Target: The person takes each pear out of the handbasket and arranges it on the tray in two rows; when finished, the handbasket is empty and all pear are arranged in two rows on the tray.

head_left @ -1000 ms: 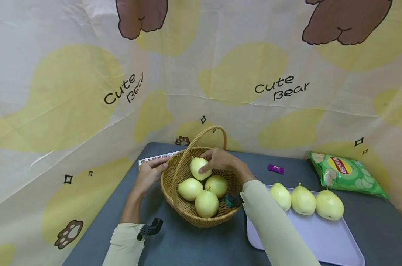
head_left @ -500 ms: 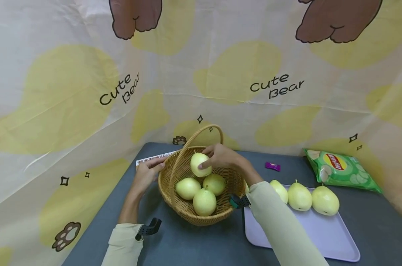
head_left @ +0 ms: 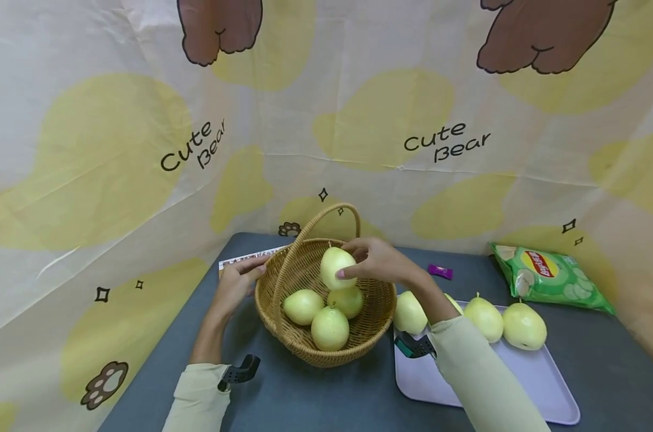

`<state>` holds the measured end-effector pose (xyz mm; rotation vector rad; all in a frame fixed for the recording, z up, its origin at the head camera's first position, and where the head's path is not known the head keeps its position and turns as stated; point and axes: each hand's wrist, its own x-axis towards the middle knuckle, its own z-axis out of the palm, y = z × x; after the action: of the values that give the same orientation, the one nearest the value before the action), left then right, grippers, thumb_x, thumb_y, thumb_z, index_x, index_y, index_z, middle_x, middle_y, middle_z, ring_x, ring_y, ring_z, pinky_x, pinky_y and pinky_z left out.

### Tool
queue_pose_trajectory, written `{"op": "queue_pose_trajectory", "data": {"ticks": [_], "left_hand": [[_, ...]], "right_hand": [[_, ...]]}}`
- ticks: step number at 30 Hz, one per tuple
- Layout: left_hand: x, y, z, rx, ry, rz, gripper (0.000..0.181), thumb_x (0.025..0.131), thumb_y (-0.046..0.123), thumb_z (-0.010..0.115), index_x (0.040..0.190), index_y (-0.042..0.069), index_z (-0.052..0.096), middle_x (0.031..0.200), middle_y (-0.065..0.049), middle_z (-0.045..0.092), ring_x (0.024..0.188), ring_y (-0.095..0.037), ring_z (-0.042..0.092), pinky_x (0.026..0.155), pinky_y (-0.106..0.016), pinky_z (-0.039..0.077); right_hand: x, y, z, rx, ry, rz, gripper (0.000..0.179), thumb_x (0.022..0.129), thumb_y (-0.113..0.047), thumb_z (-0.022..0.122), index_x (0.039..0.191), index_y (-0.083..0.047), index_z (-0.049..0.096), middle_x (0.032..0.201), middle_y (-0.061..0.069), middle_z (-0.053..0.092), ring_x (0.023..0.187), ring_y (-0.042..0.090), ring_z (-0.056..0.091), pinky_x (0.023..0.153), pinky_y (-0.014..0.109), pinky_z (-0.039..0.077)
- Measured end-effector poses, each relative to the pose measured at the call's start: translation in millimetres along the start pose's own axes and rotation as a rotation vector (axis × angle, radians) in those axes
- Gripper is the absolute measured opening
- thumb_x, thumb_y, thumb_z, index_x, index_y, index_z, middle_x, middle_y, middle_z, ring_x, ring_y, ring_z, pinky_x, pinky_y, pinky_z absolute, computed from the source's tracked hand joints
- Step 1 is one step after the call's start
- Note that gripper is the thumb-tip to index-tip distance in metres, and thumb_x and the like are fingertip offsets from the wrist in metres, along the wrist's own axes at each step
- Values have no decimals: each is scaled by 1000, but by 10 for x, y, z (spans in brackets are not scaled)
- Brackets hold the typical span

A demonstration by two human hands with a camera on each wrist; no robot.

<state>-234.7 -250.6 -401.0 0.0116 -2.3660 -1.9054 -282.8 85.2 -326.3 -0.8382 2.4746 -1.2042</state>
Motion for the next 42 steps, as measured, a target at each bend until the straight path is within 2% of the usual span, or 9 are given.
{"op": "queue_pose_trajectory", "data": {"ticks": [7, 11, 16, 22, 30, 34, 42], "left_hand": [[-5, -4, -14, -4, 0, -1, 39, 107, 15, 62, 144, 2, 65, 146, -24, 62, 116, -25, 70, 83, -31, 65], [-7, -10, -14, 5, 9, 1, 39, 107, 16, 63, 143, 2, 66, 145, -24, 62, 111, -19, 71, 81, -31, 65], [-7, -12, -25, 6, 13, 10, 39, 107, 15, 62, 143, 1, 65, 145, -25, 62, 115, -26, 71, 80, -31, 65], [-3, -22, -26, 5, 9, 10, 38, 107, 12, 61, 143, 0, 65, 144, -26, 62, 118, -34, 70, 80, -31, 65], [19, -41, -16, 13, 3, 10, 39, 107, 14, 61, 143, 1, 65, 145, -24, 62, 115, -27, 71, 81, -32, 65], [20, -41, -13, 16, -1, 7, 39, 107, 15, 61, 144, 2, 65, 146, -23, 62, 113, -23, 72, 82, -32, 65], [16, -39, -1, 17, 3, 7, 38, 107, 14, 61, 143, 2, 66, 144, -24, 63, 115, -27, 71, 81, -31, 65]], "right_hand": [[-258, 27, -57, 50, 69, 41, 67, 88, -46, 83, 147, -20, 64, 127, 9, 69, 117, 30, 63, 94, 43, 57], [-403, 104, -76, 105, 91, 64, 68, 89, -45, 84, 150, -25, 61, 132, 11, 67, 118, 31, 66, 92, 43, 58], [-575, 197, -100, 156, 116, 84, 69, 90, -44, 85, 151, -26, 58, 129, 12, 67, 114, 29, 70, 88, 44, 60], [-790, 282, -125, 153, 148, 81, 69, 92, -42, 83, 153, -26, 56, 126, 12, 68, 117, 27, 70, 98, 45, 57], [-1054, 418, -118, 145, 222, 102, 65, 95, -43, 79, 154, -33, 54, 126, 9, 66, 116, 27, 69, 98, 43, 53], [-1160, 462, -114, 147, 254, 103, 62, 97, -42, 77, 154, -35, 54, 129, 10, 65, 122, 28, 67, 100, 45, 52], [-1355, 514, -112, 153, 288, 125, 61, 98, -38, 76, 154, -30, 54, 129, 12, 64, 121, 29, 67, 95, 41, 54]]}}
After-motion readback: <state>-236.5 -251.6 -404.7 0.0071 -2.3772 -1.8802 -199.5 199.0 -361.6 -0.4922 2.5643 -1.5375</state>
